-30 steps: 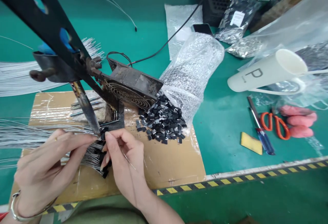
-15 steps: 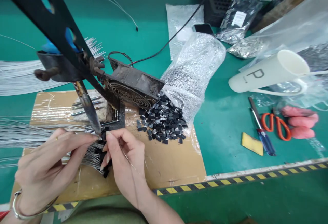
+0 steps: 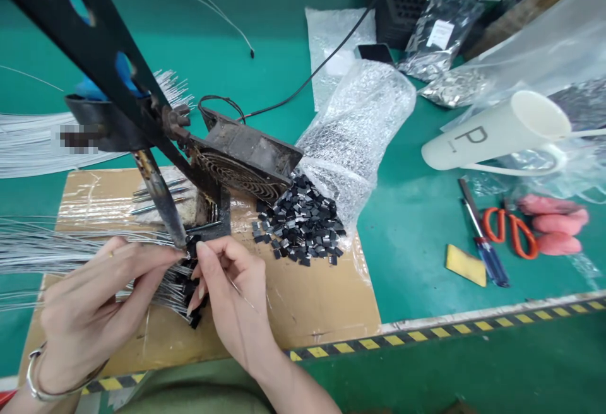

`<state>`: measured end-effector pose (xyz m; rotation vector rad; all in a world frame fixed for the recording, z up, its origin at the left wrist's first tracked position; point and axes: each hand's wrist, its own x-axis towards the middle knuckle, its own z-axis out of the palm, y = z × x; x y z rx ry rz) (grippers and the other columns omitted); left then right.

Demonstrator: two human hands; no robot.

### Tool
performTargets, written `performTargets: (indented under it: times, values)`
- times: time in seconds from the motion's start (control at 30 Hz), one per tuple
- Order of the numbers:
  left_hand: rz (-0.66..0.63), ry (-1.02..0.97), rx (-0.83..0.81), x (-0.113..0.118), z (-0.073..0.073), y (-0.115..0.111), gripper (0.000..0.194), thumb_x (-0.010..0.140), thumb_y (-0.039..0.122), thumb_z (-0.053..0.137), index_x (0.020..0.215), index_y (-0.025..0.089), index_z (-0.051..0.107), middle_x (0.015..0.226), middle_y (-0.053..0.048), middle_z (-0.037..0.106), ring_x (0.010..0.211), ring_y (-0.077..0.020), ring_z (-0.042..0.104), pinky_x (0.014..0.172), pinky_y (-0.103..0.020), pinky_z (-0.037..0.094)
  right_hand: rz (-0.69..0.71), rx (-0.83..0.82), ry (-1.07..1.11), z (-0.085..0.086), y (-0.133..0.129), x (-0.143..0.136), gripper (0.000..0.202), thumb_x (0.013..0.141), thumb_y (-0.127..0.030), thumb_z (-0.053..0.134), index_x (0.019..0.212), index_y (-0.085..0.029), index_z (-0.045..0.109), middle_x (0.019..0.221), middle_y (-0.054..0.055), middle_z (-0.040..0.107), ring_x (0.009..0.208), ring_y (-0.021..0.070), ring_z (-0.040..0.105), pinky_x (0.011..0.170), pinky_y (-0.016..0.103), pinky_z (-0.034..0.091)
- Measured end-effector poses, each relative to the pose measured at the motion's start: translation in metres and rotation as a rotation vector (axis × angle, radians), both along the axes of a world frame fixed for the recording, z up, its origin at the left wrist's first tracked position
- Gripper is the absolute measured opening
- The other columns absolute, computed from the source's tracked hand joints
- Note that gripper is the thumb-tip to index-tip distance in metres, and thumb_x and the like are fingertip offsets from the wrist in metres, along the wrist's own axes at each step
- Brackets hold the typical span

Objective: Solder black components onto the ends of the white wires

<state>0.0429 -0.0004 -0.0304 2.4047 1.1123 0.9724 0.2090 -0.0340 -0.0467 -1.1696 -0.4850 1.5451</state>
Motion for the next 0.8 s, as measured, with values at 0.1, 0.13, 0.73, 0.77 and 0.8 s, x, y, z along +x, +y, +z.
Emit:
performTargets:
  times: [0.1, 0.13, 0.73, 0.77, 0.8]
  values:
    - [-0.003, -0.013, -0.013, -0.0017, -0.0013, -0.0010, 0.030, 0.096, -0.005, 0.068, 0.114, 0.018, 0.072, 0.095, 0.000, 0.080, 0.075, -0.0103, 0.071, 0.074, -0.031, 0.048, -0.004, 0.000, 0.007, 0.0001, 0.0005, 0.0003, 0.042, 0.093, -0.054, 0.081, 0.075, -0.018, 0.066, 0.059, -0.008, 0.056, 0.041, 0.0052, 0.057, 0.042, 0.014, 0.048]
    - [-0.004, -0.017, -0.014, -0.0018, -0.0016, -0.0012, 0.030, 0.096, -0.005, 0.068, 0.114, 0.018, 0.072, 0.095, 0.000, 0.080, 0.076, -0.0106, 0.071, 0.074, -0.031, 0.049, -0.005, -0.003, 0.010, 0.0001, 0.0007, 0.0004, 0.043, 0.093, -0.054, 0.081, 0.075, -0.018, 0.066, 0.058, -0.008, 0.055, 0.041, 0.0052, 0.057, 0.042, 0.014, 0.049]
    - [0.028, -0.040, -0.036, 0.0007, -0.0001, 0.0007, 0.031, 0.095, -0.003, 0.069, 0.114, 0.022, 0.074, 0.095, 0.002, 0.082, 0.074, -0.0115, 0.072, 0.071, -0.030, 0.050, -0.020, 0.016, -0.010, 0.0068, 0.0040, 0.0002, 0.046, 0.092, -0.056, 0.082, 0.072, -0.020, 0.062, 0.057, -0.009, 0.050, 0.040, 0.0061, 0.055, 0.040, 0.016, 0.049]
    - [0.025, -0.041, -0.032, 0.0005, -0.0002, 0.0006, 0.032, 0.095, -0.003, 0.069, 0.115, 0.021, 0.074, 0.096, 0.001, 0.082, 0.075, -0.0115, 0.072, 0.072, -0.031, 0.051, -0.018, 0.015, -0.011, 0.0069, 0.0037, 0.0003, 0.046, 0.092, -0.055, 0.081, 0.072, -0.020, 0.062, 0.056, -0.009, 0.050, 0.040, 0.0061, 0.056, 0.041, 0.015, 0.048]
    - [0.023, -0.041, -0.028, 0.0003, -0.0001, 0.0005, 0.032, 0.096, -0.004, 0.069, 0.115, 0.021, 0.074, 0.097, 0.001, 0.082, 0.076, -0.0114, 0.072, 0.072, -0.031, 0.051, -0.016, 0.013, -0.012, 0.0070, 0.0034, 0.0005, 0.045, 0.093, -0.055, 0.081, 0.072, -0.019, 0.062, 0.056, -0.009, 0.050, 0.040, 0.0062, 0.057, 0.041, 0.015, 0.047]
